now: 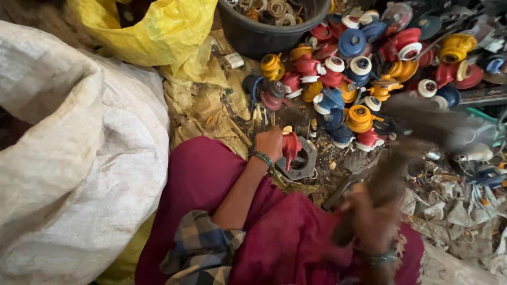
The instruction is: The person sits on the floor and uses a hammer to strike a red mechanical part placed on a metal anvil. They repeatedly hit the part to adjust or separate its components while surrounded by a pile of similar colorful parts.
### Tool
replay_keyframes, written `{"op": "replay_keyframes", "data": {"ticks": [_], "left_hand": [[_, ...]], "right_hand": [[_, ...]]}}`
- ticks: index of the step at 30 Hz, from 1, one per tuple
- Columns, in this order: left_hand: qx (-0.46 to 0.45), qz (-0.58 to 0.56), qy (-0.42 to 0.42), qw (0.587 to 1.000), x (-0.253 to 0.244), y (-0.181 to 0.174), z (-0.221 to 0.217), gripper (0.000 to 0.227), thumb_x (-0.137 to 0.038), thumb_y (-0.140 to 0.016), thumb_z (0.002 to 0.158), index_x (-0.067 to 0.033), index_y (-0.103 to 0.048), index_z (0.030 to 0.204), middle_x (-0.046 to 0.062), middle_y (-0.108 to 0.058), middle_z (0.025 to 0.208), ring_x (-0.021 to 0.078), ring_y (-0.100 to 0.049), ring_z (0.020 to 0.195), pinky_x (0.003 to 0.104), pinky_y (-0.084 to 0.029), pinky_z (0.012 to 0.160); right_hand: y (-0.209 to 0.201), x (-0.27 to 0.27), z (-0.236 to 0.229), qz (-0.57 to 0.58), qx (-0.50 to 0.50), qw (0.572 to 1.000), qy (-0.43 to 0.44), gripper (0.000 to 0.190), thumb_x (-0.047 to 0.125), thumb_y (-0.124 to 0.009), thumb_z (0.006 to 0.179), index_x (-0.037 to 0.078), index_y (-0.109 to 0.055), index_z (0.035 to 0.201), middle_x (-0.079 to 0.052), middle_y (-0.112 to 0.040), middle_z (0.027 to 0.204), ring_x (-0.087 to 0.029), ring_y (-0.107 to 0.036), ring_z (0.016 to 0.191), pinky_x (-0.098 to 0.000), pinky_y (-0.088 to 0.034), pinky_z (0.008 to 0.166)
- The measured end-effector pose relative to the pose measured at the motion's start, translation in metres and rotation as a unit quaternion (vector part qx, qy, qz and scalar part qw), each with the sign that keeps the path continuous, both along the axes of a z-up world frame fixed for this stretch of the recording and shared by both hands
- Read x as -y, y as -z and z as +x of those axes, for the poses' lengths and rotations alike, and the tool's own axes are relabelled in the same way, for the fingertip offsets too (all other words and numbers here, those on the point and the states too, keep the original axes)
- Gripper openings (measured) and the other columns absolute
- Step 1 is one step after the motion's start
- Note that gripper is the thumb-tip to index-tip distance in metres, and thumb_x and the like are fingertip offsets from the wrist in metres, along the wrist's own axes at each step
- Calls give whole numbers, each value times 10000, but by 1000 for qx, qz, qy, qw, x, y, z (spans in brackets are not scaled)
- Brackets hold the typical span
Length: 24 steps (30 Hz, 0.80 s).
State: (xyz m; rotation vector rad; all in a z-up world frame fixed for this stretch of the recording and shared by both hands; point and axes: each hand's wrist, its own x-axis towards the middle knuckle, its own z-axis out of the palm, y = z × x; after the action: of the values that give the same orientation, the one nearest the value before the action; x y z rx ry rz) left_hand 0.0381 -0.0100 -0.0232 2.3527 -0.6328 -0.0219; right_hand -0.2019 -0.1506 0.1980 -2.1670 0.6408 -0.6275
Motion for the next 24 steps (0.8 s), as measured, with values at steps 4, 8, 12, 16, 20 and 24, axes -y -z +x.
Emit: {"op": "replay_keyframes", "data": {"ticks": [4,8,12,16,20,24], "left_hand": [[-10,10,-5,1000,3,5,5,282,-119,-727,752,1,-607,977,224,-723,782,417,-732,760,534,-566,659],[-21,10,0,1000,8,15,1,278,-128,-733,750,-16,-614,975,222,-726,815,426,-726,796,541,-564,675],[-47,25,20,998,16,12,-4,352,-163,-774,695,-24,-616,977,242,-717,823,433,-725,796,553,-556,691],[-2,-5,27,1000,16,14,-13,306,-132,-745,694,-42,-623,960,219,-728,827,418,-731,820,533,-566,709],[-41,4,20,999,7,-1,-7,348,-146,-754,692,-17,-599,976,228,-718,790,421,-726,781,531,-564,692],[-9,-34,-4,999,-1,-13,-1,382,-120,-756,641,9,-561,944,230,-708,763,434,-713,742,535,-556,650]], "right_hand": [[9,15,12,58,76,995,-42,191,104,-708,984,-6,-597,1092,-156,-671,801,-240,-673,656,-362,-566,585],[86,8,25,-165,-172,962,-130,321,136,-763,899,-2,-577,1121,-167,-671,825,-284,-662,671,-399,-547,567],[93,-1,22,-39,-142,981,-123,438,153,-788,839,-31,-537,1147,-170,-682,848,-281,-671,687,-401,-544,539],[16,3,2,122,-132,983,42,431,181,-747,852,16,-521,1180,-119,-707,817,-223,-673,606,-360,-543,507],[-61,5,22,38,215,972,-85,253,-16,-696,978,-1,-544,1180,-89,-679,840,-147,-667,658,-292,-563,586],[-86,-6,30,98,312,935,-139,279,-64,-627,964,-26,-497,1208,-90,-658,802,-157,-676,603,-297,-548,555]]}}
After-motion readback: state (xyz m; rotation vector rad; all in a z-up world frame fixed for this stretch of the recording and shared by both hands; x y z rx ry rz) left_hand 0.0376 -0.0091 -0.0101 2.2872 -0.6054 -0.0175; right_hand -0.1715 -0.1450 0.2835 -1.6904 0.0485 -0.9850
